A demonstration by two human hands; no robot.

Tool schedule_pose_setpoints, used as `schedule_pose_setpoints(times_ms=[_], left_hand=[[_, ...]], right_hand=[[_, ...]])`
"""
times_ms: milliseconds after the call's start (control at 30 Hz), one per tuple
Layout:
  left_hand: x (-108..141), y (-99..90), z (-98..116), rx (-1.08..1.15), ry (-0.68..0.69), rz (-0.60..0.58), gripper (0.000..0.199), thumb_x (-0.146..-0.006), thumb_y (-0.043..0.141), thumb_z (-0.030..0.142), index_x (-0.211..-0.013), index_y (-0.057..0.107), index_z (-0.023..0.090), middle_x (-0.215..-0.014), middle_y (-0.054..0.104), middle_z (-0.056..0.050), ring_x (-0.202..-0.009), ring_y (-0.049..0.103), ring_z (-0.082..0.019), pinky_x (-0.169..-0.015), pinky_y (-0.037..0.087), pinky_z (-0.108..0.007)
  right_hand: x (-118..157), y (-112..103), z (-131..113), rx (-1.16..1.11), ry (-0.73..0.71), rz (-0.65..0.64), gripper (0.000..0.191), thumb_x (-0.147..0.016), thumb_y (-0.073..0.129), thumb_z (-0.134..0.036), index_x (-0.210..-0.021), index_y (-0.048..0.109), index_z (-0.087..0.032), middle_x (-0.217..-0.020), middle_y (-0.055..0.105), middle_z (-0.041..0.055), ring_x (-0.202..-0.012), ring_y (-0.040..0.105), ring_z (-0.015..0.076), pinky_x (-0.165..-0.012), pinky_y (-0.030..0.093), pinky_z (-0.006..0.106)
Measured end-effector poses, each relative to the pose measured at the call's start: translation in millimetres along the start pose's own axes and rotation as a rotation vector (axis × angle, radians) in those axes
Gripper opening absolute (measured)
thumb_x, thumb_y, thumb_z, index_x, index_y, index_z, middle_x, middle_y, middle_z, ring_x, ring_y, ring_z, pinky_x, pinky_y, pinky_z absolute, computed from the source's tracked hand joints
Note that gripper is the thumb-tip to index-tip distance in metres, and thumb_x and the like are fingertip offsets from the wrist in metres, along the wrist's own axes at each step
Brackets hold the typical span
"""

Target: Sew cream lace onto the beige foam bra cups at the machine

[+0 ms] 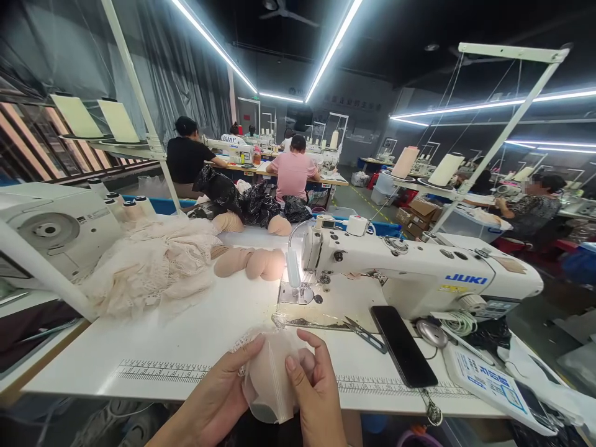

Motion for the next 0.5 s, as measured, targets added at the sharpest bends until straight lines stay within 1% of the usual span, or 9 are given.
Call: schedule_pose_setpoints(times_ms=[133,267,367,433,500], left_hand=[[-3,-0.3,-1,-0.015,0.0,-0.008,0.03,-0.08,0.09,0.027,-0.103,0.081,0.009,-0.108,0.082,-0.016,-0.094,0.078,-0.03,-0.079,0.065,-0.033],[-4,1.0,-1,-0.076,0.018,-0.079,0.04,-0.072,0.096,0.028,-0.104,0.082,0.01,-0.108,0.082,-0.016,-0.096,0.078,-0.031,-0.081,0.063,-0.033],[-6,1.7,-1,-0.131,0.032,-0.118,0.039,-0.073,0.096,0.029,-0.103,0.082,0.009,-0.103,0.082,-0.017,-0.093,0.077,-0.03,-0.079,0.061,-0.032],[-8,1.3,0,-0.166,0.037,-0.125,0.038,-0.076,0.094,0.032,-0.103,0.082,0.008,-0.103,0.082,-0.017,-0.094,0.077,-0.031,-0.08,0.06,-0.032],[-11,1.2,2,-0.207,0.028,-0.126,0.04,-0.079,0.091,0.037,-0.104,0.082,0.008,-0.104,0.082,-0.018,-0.096,0.076,-0.032,-0.082,0.06,-0.034]], right_hand=[[-1,-3,0,0.007,-0.006,-0.014,0.064,-0.079,0.09,-0.053,-0.128,0.057,-0.028,-0.099,0.076,0.0034,-0.086,0.072,0.0251,-0.075,0.057,0.035],[-4,-8,-5,0.118,-0.02,-0.047,0.065,-0.079,0.088,-0.061,-0.128,0.061,-0.028,-0.096,0.075,0.0041,-0.081,0.072,0.0259,-0.07,0.057,0.036],[-6,-11,-6,0.152,-0.015,-0.077,0.069,-0.079,0.086,-0.064,-0.132,0.06,-0.029,-0.096,0.074,0.0037,-0.081,0.071,0.026,-0.073,0.057,0.037],[-5,-14,-2,0.145,-0.008,-0.123,0.078,-0.077,0.088,-0.063,-0.139,0.055,-0.03,-0.099,0.074,0.0036,-0.083,0.071,0.0259,-0.078,0.056,0.038],[-4,-18,4,0.143,0.01,-0.197,0.096,-0.071,0.093,-0.06,-0.15,0.045,-0.032,-0.099,0.074,0.0032,-0.084,0.069,0.0254,-0.082,0.053,0.039]])
Point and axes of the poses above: each hand's wrist, its own x-axis away from the middle knuckle, its own y-axis out of the palm, z = x × y, the point moved 2 cm from there along -x, towards the middle knuckle
